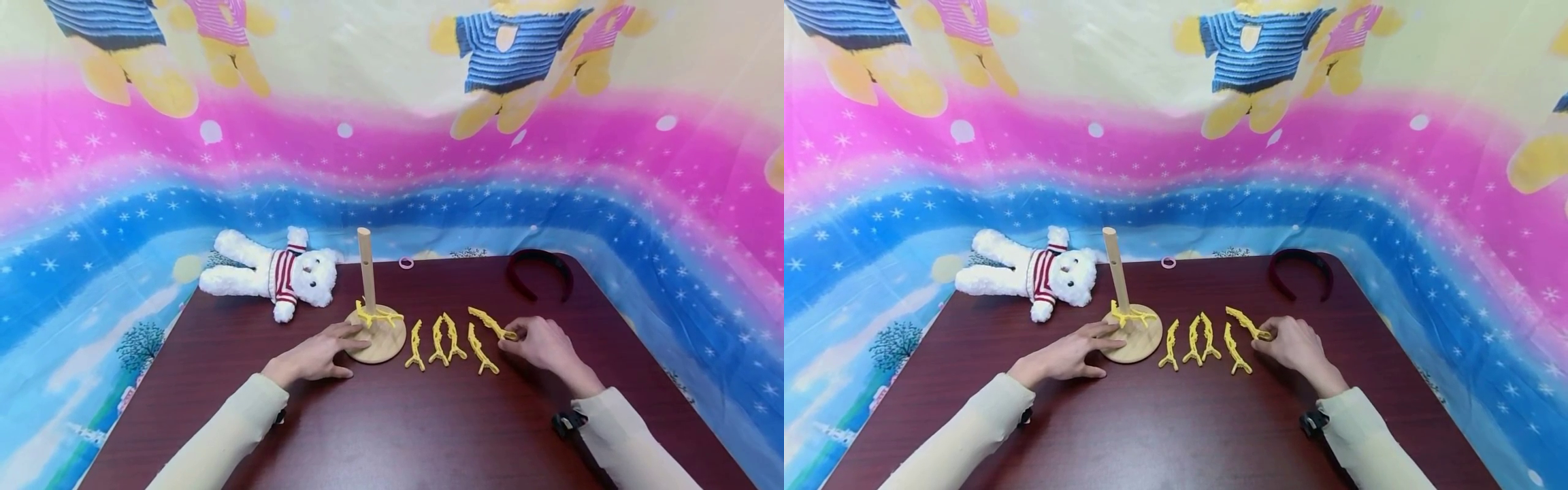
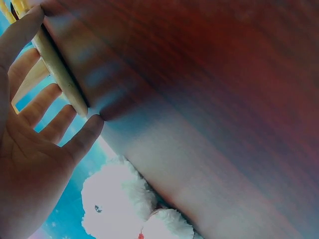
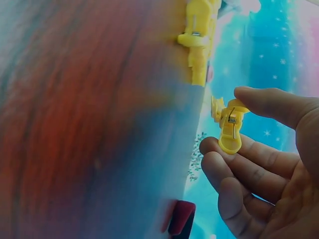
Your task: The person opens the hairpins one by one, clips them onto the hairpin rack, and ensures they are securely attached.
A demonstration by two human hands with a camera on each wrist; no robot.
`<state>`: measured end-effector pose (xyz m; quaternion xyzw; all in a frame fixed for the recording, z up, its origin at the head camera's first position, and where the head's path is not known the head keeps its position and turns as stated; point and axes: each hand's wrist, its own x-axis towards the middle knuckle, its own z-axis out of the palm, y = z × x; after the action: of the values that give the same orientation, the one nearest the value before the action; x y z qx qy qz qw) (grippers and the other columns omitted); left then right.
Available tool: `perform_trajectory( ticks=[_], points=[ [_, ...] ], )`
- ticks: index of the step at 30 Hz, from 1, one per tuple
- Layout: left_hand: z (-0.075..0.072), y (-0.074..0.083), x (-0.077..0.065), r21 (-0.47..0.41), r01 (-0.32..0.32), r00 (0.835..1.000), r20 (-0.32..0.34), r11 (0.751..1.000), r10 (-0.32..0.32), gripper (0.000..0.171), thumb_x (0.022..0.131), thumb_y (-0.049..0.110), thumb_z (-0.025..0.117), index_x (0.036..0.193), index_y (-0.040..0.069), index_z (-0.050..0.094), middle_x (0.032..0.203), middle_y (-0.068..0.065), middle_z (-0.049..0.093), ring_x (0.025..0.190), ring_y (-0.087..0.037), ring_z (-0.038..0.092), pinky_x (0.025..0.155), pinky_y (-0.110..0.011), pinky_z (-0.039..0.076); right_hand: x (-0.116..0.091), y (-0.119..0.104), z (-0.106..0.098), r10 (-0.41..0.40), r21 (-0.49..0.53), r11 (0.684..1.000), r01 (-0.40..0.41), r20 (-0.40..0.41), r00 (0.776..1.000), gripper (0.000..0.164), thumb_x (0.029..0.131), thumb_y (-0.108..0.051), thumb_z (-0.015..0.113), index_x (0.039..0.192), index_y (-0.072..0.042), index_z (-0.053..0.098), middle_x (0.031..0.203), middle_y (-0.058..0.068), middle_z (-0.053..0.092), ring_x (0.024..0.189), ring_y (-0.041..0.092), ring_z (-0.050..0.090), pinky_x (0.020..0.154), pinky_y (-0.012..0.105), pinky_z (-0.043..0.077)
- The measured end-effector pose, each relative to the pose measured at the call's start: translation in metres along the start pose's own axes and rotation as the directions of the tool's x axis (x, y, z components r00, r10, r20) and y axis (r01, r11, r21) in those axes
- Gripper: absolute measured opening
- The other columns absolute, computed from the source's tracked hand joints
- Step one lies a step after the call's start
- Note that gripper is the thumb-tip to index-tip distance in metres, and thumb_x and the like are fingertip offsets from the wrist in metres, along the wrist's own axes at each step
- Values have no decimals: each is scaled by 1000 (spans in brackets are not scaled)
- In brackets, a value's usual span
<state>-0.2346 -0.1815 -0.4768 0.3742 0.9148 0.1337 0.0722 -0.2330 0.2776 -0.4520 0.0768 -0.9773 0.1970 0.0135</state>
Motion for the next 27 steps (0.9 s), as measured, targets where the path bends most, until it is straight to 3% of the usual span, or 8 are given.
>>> perform_trajectory(
  ticks=[12,21,27],
  points=[
    [-1,1,0,-2,16,1000,13,1000,-16,62,88,33,76,145,23,54,162,-9,33,151,-37,27,118,-52,34,6,-17,-3,-121,35,991,126,-118,986,26,84,-35,79,102,-17,78,86,-3,75,77,14,68,70,36,54],
    [0,1,1,27,-42,999,-28,999,43,63,85,32,79,143,19,57,160,-13,37,148,-39,32,118,-54,33,11,-44,-5,-156,87,982,168,-129,979,26,84,-35,79,102,-17,78,85,-5,76,75,9,66,69,30,52],
    [0,1,1,25,-36,999,-25,999,37,63,86,32,78,143,19,56,160,-12,36,149,-39,31,119,-53,32,15,-63,-6,-193,94,974,206,-131,972,27,85,-37,78,104,-17,78,85,-6,75,71,6,63,66,27,49]
  ],
)
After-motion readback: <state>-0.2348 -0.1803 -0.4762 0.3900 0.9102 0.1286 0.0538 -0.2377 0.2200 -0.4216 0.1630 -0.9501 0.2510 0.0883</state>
